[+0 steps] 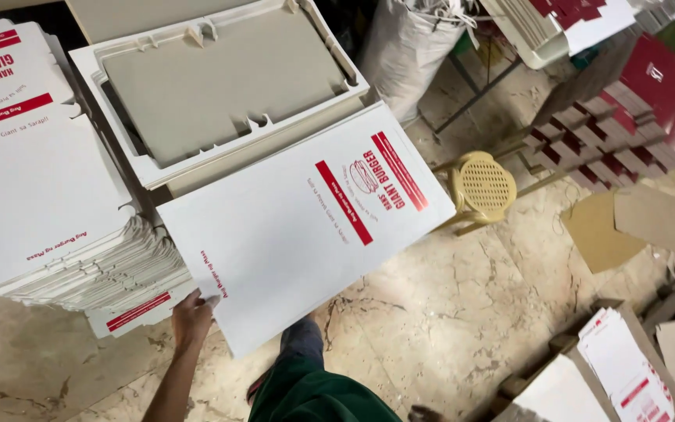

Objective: Manually punching out burger box shapes from large cardboard sheets using a plastic template and stacking the finished products.

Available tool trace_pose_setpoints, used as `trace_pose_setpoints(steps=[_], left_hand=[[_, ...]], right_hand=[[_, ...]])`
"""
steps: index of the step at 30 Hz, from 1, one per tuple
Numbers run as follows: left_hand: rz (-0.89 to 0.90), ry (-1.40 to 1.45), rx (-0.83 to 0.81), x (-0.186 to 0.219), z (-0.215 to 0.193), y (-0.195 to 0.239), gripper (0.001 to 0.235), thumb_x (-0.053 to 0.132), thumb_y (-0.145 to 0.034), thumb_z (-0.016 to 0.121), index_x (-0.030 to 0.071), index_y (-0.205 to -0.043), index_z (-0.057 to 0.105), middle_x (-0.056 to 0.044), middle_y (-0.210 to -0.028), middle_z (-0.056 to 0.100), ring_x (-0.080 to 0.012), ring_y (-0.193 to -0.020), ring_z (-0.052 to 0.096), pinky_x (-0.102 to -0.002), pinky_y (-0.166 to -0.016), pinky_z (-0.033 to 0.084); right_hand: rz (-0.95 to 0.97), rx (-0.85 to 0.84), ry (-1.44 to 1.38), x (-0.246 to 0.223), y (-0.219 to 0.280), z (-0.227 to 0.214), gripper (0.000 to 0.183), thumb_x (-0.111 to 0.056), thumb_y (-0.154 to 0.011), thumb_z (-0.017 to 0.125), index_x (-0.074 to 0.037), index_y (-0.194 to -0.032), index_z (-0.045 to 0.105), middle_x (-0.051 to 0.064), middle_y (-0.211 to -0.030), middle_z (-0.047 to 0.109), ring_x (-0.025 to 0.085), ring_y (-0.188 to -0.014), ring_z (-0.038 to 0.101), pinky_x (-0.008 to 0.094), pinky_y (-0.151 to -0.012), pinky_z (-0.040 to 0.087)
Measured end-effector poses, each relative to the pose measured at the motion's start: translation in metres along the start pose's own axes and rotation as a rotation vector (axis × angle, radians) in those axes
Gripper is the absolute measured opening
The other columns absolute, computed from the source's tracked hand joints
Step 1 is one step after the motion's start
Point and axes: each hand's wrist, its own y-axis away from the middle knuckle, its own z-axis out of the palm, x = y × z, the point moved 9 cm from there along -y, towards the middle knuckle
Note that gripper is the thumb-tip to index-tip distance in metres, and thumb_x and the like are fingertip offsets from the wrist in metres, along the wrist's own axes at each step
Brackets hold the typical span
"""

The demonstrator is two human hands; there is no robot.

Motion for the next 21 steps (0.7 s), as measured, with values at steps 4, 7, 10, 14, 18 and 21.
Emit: trace_pose_setpoints(steps=[4, 7, 10, 14, 18, 21], left_hand=[[-0.206, -0.153, 0.038, 0.039, -0.006, 0.039, 0.043, 0.027, -0.092, 0.074, 0.013, -0.132, 0.068, -0.003, -0.115, 0.076, -0.0216, -0.105, 0.066, -0.05, -0.091, 0.051], [-0.267, -0.138, 0.132, 0.029, 0.002, 0.05, 0.054, 0.033, -0.09, 0.074, 0.018, -0.141, 0.064, -0.001, -0.125, 0.071, -0.0238, -0.122, 0.059, -0.053, -0.104, 0.043], [-0.31, -0.114, 0.193, 0.034, 0.004, 0.067, 0.059, 0.037, -0.092, 0.071, 0.016, -0.146, 0.059, -0.006, -0.135, 0.066, -0.0279, -0.132, 0.054, -0.055, -0.11, 0.039], [-0.366, -0.278, 0.251, 0.016, 0.012, 0.088, 0.068, 0.038, -0.094, 0.062, 0.019, -0.157, 0.044, -0.008, -0.144, 0.061, -0.0323, -0.137, 0.052, -0.063, -0.112, 0.037], [-0.36, -0.301, 0.334, -0.022, 0.015, 0.094, 0.058, 0.038, -0.093, 0.068, 0.016, -0.146, 0.06, -0.007, -0.133, 0.07, -0.0273, -0.127, 0.061, -0.047, -0.111, 0.045], [-0.325, -0.305, 0.359, 0.0, 0.027, 0.12, 0.052, 0.03, -0.084, 0.059, 0.02, -0.133, 0.071, -0.007, -0.124, 0.074, -0.0283, -0.12, 0.066, -0.042, -0.102, 0.048]], right_hand=[[-0.127, 0.147, 0.601, -0.12, -0.069, 0.024, 0.056, -0.031, -0.091, 0.06, -0.008, -0.142, 0.059, 0.021, -0.136, 0.067, 0.036, -0.127, 0.063, 0.046, -0.101, 0.049], [-0.384, 0.376, 1.184, -0.257, -0.073, 0.083, 0.052, -0.045, -0.092, 0.064, -0.019, -0.137, 0.066, 0.011, -0.136, 0.07, 0.028, -0.114, 0.073, 0.045, -0.097, 0.058], [-0.604, 0.435, 1.051, -0.357, -0.089, 0.133, 0.047, -0.037, -0.095, 0.065, -0.014, -0.137, 0.065, 0.016, -0.135, 0.065, 0.03, -0.112, 0.07, 0.047, -0.094, 0.057], [-1.082, 0.449, 1.078, -0.453, -0.135, 0.176, 0.046, -0.036, -0.094, 0.065, -0.011, -0.133, 0.068, 0.02, -0.136, 0.06, 0.039, -0.126, 0.056, 0.048, -0.11, 0.043], [-0.863, 0.271, 1.087, -0.481, -0.164, 0.227, 0.053, -0.047, -0.095, 0.062, -0.012, -0.134, 0.066, 0.019, -0.135, 0.062, 0.037, -0.119, 0.06, 0.052, -0.096, 0.05], [-0.988, 0.322, 1.33, -0.481, -0.181, 0.228, 0.049, -0.046, -0.095, 0.06, -0.007, -0.124, 0.068, 0.017, -0.126, 0.06, 0.041, -0.109, 0.055, 0.061, -0.077, 0.052]])
